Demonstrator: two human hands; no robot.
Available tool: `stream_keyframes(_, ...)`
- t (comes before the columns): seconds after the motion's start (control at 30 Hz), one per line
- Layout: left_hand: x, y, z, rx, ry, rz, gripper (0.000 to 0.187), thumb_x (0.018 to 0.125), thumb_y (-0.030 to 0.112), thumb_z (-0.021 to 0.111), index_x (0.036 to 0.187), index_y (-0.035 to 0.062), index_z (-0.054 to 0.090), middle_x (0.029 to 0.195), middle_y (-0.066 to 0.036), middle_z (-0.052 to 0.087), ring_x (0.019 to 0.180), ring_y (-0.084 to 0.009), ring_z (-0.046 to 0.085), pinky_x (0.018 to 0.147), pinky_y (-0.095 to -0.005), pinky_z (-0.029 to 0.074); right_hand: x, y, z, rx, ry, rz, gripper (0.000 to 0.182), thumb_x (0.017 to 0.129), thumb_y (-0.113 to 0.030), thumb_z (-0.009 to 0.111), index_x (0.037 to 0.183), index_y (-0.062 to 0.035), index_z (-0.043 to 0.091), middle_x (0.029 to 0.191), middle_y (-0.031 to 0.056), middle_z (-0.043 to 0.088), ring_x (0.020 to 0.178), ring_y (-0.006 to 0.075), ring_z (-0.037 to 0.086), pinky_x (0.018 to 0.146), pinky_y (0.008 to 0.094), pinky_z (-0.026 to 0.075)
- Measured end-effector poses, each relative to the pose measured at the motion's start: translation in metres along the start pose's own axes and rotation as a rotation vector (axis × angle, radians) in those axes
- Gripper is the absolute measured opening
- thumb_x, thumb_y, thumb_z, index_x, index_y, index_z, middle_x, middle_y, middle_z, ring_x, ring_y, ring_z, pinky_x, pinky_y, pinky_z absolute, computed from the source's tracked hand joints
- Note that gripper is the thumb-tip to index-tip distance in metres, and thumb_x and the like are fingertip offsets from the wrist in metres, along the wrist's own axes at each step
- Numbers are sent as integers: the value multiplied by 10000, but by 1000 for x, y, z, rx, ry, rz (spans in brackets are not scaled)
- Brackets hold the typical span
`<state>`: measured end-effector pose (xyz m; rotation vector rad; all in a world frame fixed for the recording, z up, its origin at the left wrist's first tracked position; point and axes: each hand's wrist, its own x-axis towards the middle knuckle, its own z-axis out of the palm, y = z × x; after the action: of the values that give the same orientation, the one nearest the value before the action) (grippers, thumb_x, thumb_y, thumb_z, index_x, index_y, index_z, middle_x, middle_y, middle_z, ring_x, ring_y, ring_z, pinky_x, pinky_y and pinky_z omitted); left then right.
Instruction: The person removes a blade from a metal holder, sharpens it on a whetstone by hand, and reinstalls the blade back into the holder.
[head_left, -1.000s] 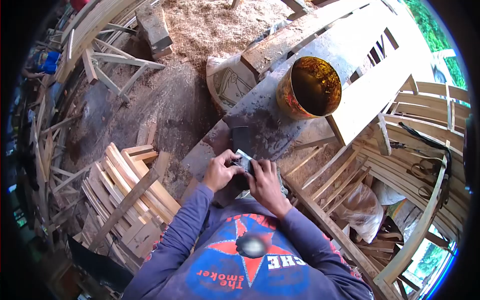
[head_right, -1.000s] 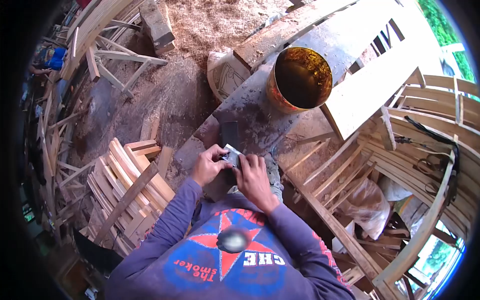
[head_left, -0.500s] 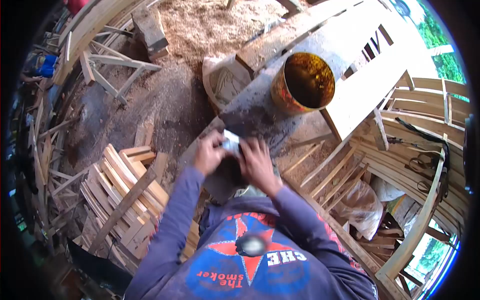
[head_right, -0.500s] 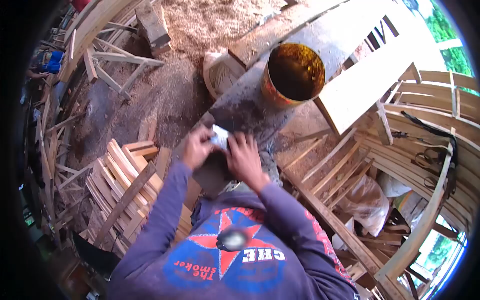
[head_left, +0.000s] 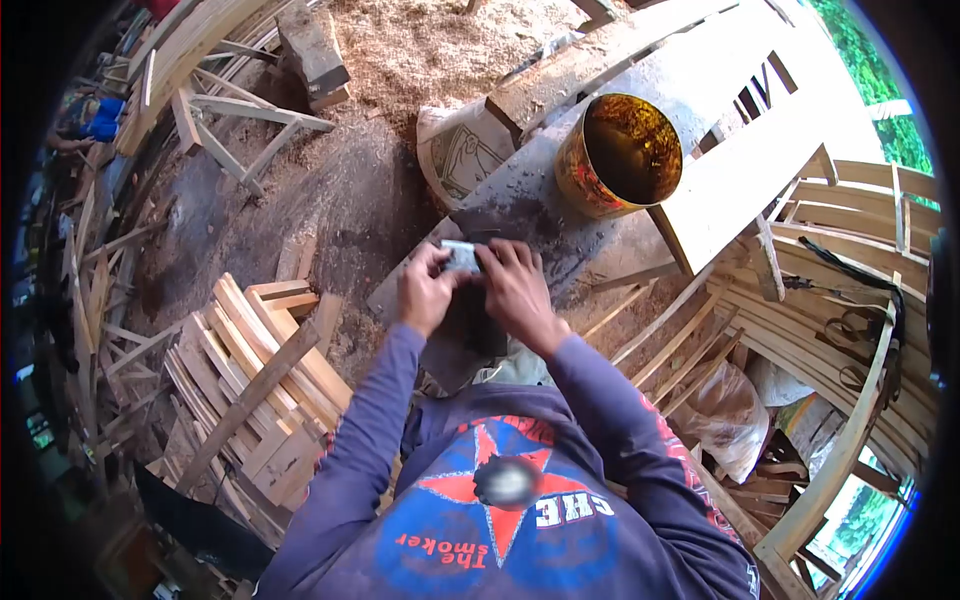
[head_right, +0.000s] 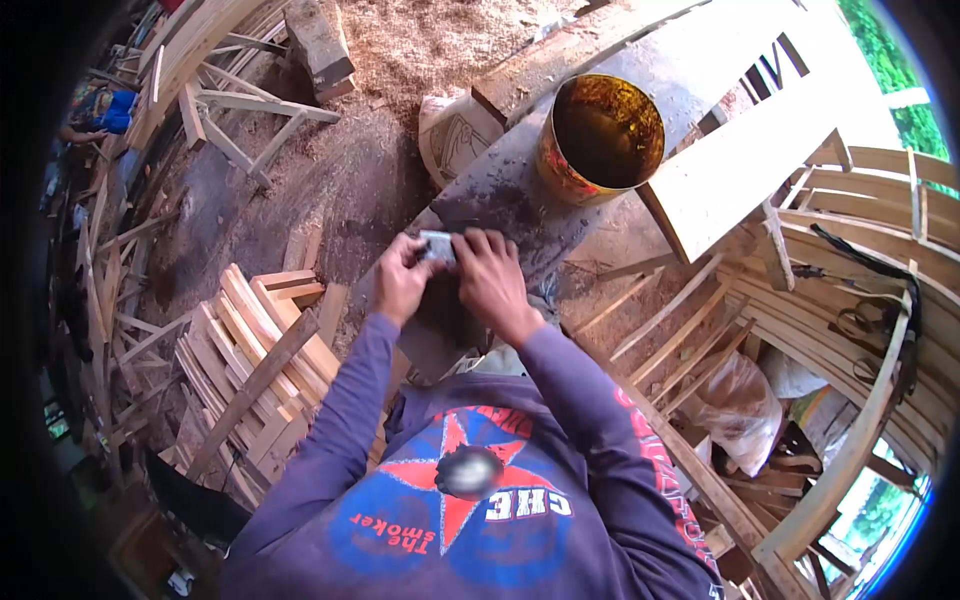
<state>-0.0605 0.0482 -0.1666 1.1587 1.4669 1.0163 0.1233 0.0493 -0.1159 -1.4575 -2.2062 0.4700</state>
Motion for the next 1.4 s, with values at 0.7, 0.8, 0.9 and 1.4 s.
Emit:
stream_keyframes(0.7, -66, 27, 52, 71, 342, -158, 258, 904, 113, 832, 1005, -2, 624, 881, -131, 723, 795, -116, 630, 720, -351, 545, 12, 54, -26, -45, -353, -378, 508, 875, -228, 706, 1372, -131, 657, 1338, 107, 623, 1272, 348, 561, 1042, 482, 442)
stream_keyframes(0.8, -91, 32, 67, 97, 372, -170, 256, 902, 132, 835, 985, -6, 635, 884, -147, 729, 790, -125, 648, 712, -356, 548, -2, 62, -28, 0, -424, -368, 484, 874, -189, 688, 1351, -115, 660, 1328, 111, 618, 1265, 354, 557, 1038, 484, 445)
stream_keyframes(0.9, -49, 30, 53, 47, 394, -169, 325, 903, 190, 829, 1097, -6, 658, 988, -259, 750, 934, -390, 769, 750, -442, 584, 49, 49, -30, -7, -403, -384, 492, 867, -194, 695, 1350, -111, 649, 1288, 102, 611, 1253, 350, 560, 1035, 503, 451)
stream_keyframes(1.4, -76, 20, 54, 140, 193, -35, 284, 823, 81, 873, 1051, 5, 720, 873, -152, 759, 848, -147, 719, 737, -367, 574, -33, 44, -29, 94, -248, -134, 441, 886, -120, 718, 1313, -47, 635, 1250, 189, 568, 1125, 430, 537, 993, 504, 462)
